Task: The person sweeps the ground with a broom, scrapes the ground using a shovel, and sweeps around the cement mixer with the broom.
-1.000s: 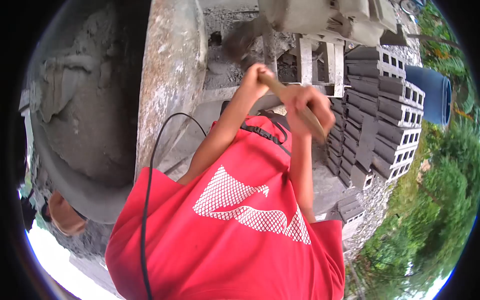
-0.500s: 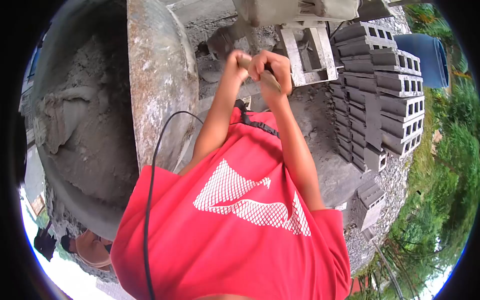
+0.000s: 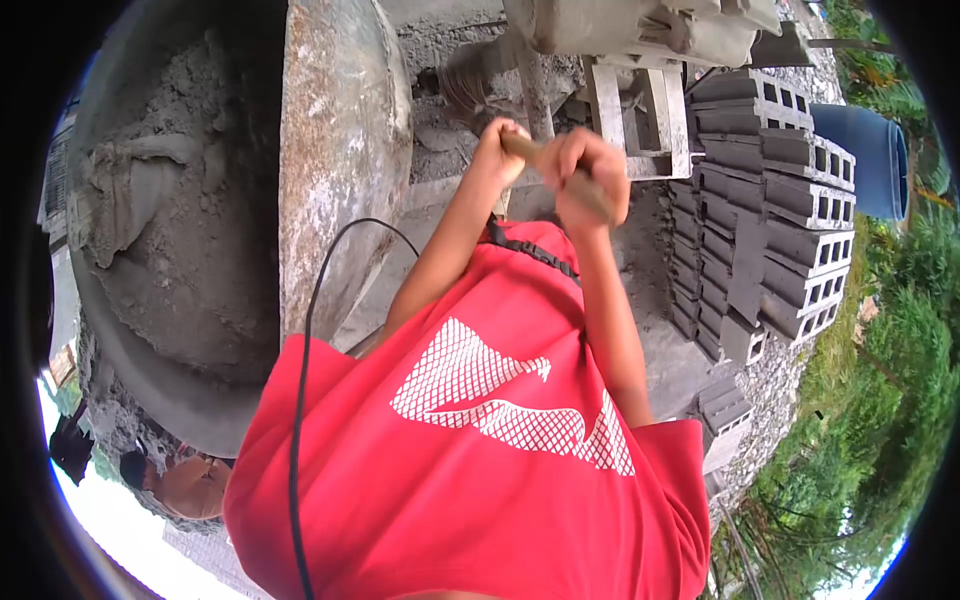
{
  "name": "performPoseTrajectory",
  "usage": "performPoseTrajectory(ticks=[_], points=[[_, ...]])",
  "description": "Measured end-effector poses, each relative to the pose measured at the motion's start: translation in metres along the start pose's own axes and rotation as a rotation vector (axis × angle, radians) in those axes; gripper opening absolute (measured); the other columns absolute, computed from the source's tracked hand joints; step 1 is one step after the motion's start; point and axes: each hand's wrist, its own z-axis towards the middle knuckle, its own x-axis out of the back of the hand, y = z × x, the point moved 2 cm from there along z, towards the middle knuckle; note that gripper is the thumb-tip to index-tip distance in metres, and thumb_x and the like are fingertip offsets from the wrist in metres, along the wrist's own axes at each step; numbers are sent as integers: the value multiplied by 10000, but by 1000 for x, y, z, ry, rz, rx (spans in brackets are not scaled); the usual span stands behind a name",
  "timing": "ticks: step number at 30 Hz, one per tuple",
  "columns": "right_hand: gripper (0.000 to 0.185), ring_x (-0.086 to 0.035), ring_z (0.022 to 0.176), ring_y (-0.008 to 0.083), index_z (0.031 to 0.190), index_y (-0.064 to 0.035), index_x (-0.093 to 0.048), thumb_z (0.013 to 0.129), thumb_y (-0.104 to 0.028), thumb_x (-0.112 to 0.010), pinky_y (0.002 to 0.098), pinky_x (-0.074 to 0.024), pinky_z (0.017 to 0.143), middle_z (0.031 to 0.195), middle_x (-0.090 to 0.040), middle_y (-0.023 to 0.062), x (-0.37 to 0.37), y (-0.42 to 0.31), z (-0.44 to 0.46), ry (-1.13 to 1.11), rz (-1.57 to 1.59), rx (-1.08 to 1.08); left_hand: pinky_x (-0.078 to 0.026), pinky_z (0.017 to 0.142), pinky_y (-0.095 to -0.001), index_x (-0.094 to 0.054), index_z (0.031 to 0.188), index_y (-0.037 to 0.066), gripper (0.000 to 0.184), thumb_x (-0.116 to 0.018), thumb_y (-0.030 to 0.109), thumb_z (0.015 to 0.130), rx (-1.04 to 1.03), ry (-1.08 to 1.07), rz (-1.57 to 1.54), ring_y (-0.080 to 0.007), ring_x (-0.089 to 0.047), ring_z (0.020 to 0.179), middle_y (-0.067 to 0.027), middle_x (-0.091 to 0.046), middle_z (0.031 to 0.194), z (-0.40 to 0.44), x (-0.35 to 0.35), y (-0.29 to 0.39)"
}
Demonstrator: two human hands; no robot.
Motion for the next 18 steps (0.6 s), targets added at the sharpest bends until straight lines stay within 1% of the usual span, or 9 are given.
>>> performPoseTrajectory(ticks=[3,4,5,7,9,12,13,16,18], points=[[404,-412,461,172,581,-29,-419,741,-399,-403,300,-308,443,533,-463,89,-17,-36,-17,-26,-114,165,-400,511,-260,-392,598,100,188,-464,39,761,124,-8,-138,-97,-422,515,6,-421,561,-36,-33,-16],[478,-389,455,170,578,-77,-379,767,-514,-419,315,-305,458,518,-401,42,-25,-57,-13,21,-24,219,-410,548,-253,-399,626,89,172,-457,22,773,105,-106,-23,-97,-434,529,3,-424,582,-42,-45,-25],[405,-414,430,172,561,-46,-429,731,-413,-408,302,-333,427,527,-480,97,-28,-78,-11,79,65,317,-418,577,-260,-399,624,79,176,-452,25,782,169,-111,-121,-109,-439,544,-3,-424,580,-62,-65,-39],[513,-411,449,155,569,-70,-396,754,-549,-414,308,-321,442,514,-426,52,-33,-99,-8,-119,12,303,-422,614,-266,-401,627,65,178,-450,27,794,228,-165,-211,-121,-446,565,-10,-428,584,-74,-92,-41],[475,-404,459,139,566,-77,-384,768,-502,-452,301,-299,441,498,-393,29,-31,-82,-10,-194,-21,352,-415,627,-262,-405,638,57,172,-453,27,800,232,-228,-203,-122,-450,577,-13,-435,600,-75,-96,-32],[382,-404,459,145,541,-65,-384,725,-386,-479,292,-291,441,496,-391,30,-13,-4,-9,13,-287,30,-442,632,-265,-427,652,67,146,-487,11,773,85,-286,-38,-131,-479,575,-17,-461,610,-5,-18,6],[374,-407,460,152,533,-60,-382,712,-372,-484,294,-298,447,498,-395,31,-13,12,-4,40,-283,-124,-447,627,-267,-426,649,69,148,-485,13,772,69,-177,-46,-133,-480,575,-18,-461,606,1,19,6],[425,-409,457,155,543,-65,-388,748,-433,-450,298,-318,458,500,-421,40,-25,-22,-14,-91,-256,-6,-446,596,-269,-415,635,70,152,-485,21,762,260,-141,-303,-142,-471,577,-21,-446,595,-32,1,5],[538,-403,442,152,561,-82,-407,795,-567,-398,298,-324,461,499,-444,41,-38,-58,-14,-114,-115,147,-435,600,-278,-407,633,72,161,-477,21,768,183,-228,-112,-140,-453,576,-17,-429,595,-56,-45,-9]])
